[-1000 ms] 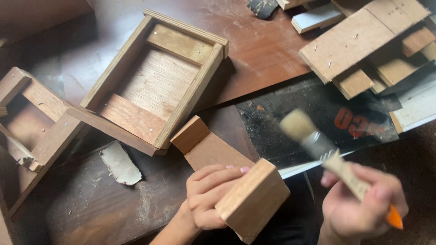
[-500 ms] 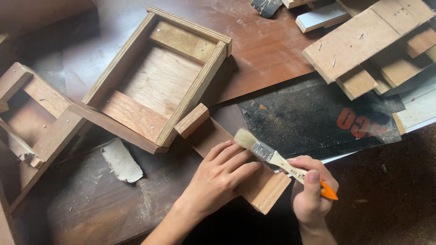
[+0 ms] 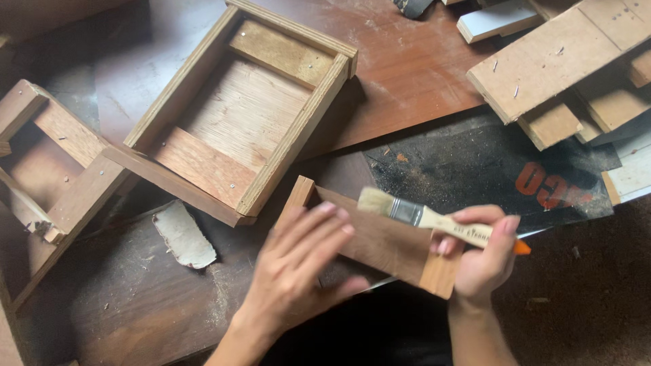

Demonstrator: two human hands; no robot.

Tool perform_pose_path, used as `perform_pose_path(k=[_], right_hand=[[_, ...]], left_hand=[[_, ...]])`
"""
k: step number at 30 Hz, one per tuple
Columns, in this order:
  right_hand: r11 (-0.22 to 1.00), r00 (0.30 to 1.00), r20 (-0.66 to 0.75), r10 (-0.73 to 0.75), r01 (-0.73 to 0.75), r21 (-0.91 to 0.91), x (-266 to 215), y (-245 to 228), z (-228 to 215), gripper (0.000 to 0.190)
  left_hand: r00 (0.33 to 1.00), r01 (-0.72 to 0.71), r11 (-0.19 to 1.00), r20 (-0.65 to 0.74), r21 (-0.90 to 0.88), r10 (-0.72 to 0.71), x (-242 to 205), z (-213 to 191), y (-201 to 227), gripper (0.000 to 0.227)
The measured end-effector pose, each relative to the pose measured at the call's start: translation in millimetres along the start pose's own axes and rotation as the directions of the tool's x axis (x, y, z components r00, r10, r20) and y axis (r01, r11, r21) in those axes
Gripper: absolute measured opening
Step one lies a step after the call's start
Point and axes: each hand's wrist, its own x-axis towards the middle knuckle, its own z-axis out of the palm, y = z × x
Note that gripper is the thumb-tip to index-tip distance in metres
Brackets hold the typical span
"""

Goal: The person brushes a wooden frame and a small wooden box with a paintbrush, then sands the box with sandpaper. The person handles the frame and box one at a time, turning them to reach different sides.

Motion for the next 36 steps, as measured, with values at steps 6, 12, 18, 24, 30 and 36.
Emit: perform_pose_path(k=[6,12,18,24,30,36], right_hand=[[1.000,1.000,0.001,0.029,-0.029,0.003,23.5,-11.8,-5.2,0.064],[0.981,0.996,-0.020,-0.088,0.083,-0.173,18.6,-19.7,-4.4,0.064],[0.683,0.886,0.251,-0.390,0.462,-0.566,-6.8,-81.7,13.2,0.046],[0.681,0.732,0.581,-0.355,0.629,-0.376,-23.6,-74.7,33.5,0.043],[0.757,0.823,0.458,-0.336,0.525,-0.388,-33.0,-42.8,31.5,0.048],[0.964,0.893,0.416,-0.170,0.239,-0.120,-43.3,-38.9,43.1,0.045]], left_hand=[[0.989,0.134,0.984,0.052,0.120,-0.141,1.0,-20.1,-10.1,0.081],[0.942,0.302,0.951,0.176,-0.068,-0.286,4.5,-24.0,-18.6,0.092],[0.930,0.321,0.942,0.223,-0.095,-0.294,5.2,-29.3,-31.1,0.088],[0.957,0.288,0.948,0.011,-0.133,-0.289,-3.3,-15.6,-25.5,0.088],[0.936,0.138,0.979,-0.305,-0.150,-0.178,-14.8,-6.9,-21.2,0.090],[0.902,0.167,0.961,-0.360,-0.219,-0.239,-19.8,4.1,-16.7,0.092]])
